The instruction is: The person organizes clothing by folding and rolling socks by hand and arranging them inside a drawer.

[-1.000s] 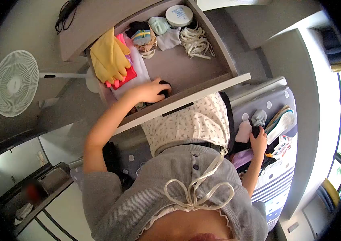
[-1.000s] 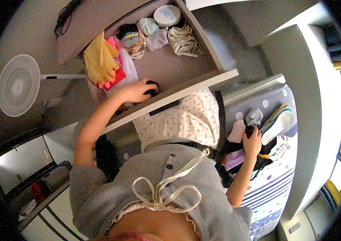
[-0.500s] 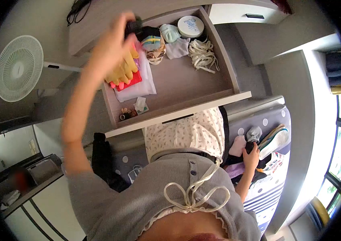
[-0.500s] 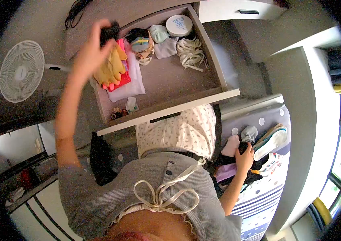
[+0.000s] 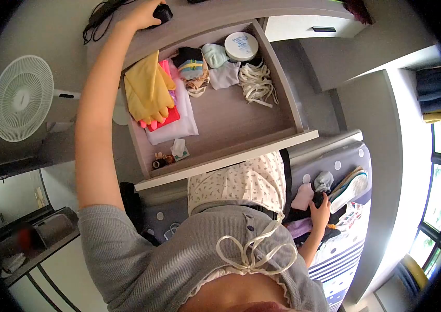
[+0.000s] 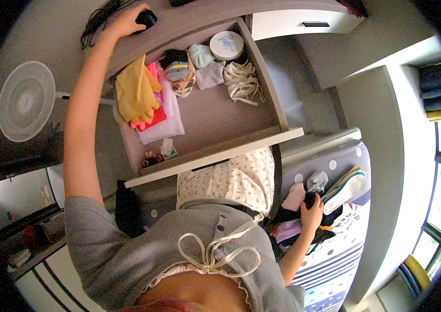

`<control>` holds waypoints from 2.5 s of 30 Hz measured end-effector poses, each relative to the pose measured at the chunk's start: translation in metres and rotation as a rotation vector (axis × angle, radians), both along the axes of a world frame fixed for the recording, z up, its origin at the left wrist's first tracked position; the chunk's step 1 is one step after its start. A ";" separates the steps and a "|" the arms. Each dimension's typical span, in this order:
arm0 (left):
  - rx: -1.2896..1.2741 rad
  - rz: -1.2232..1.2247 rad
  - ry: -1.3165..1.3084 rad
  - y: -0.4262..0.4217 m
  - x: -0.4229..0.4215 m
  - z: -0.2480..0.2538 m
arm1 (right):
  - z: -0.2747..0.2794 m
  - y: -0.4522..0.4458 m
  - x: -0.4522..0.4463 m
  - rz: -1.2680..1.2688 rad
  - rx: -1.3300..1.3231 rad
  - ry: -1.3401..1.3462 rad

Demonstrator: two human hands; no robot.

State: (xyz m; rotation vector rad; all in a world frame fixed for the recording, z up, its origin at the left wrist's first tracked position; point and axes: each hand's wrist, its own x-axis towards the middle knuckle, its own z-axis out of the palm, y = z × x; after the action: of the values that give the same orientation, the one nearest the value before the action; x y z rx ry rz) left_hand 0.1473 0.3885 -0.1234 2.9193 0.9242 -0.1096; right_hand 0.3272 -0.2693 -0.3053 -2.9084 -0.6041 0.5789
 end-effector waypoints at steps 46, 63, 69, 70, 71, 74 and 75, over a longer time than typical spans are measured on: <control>-1.776 0.011 -0.427 -0.382 0.104 -0.097 | 0.085 0.091 -0.015 -0.472 1.473 1.316; -1.818 0.462 -0.541 -0.326 -0.007 -0.090 | 0.078 0.183 -0.078 0.094 1.247 0.839; -1.878 0.511 -0.497 -0.328 -0.003 -0.109 | 0.045 0.072 -0.081 -0.270 1.053 0.541; -1.899 0.525 -0.537 -0.326 -0.008 -0.115 | 0.036 0.045 -0.084 -0.364 0.937 0.373; -1.914 0.539 -0.580 -0.323 -0.014 -0.120 | 0.030 0.017 -0.086 -0.452 0.819 0.211; -1.981 0.526 -0.561 -0.319 -0.023 -0.127 | 0.019 -0.063 -0.076 -0.386 0.326 -0.288; -1.985 0.513 -0.564 -0.319 -0.025 -0.127 | 0.005 -0.086 -0.075 -0.463 0.375 -0.293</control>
State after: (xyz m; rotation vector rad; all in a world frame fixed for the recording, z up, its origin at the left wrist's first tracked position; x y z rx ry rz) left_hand 0.1224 0.0694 -0.2509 0.7851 0.6455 -0.0717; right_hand 0.2526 -0.3558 -0.3006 -2.6444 -0.0381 -0.0201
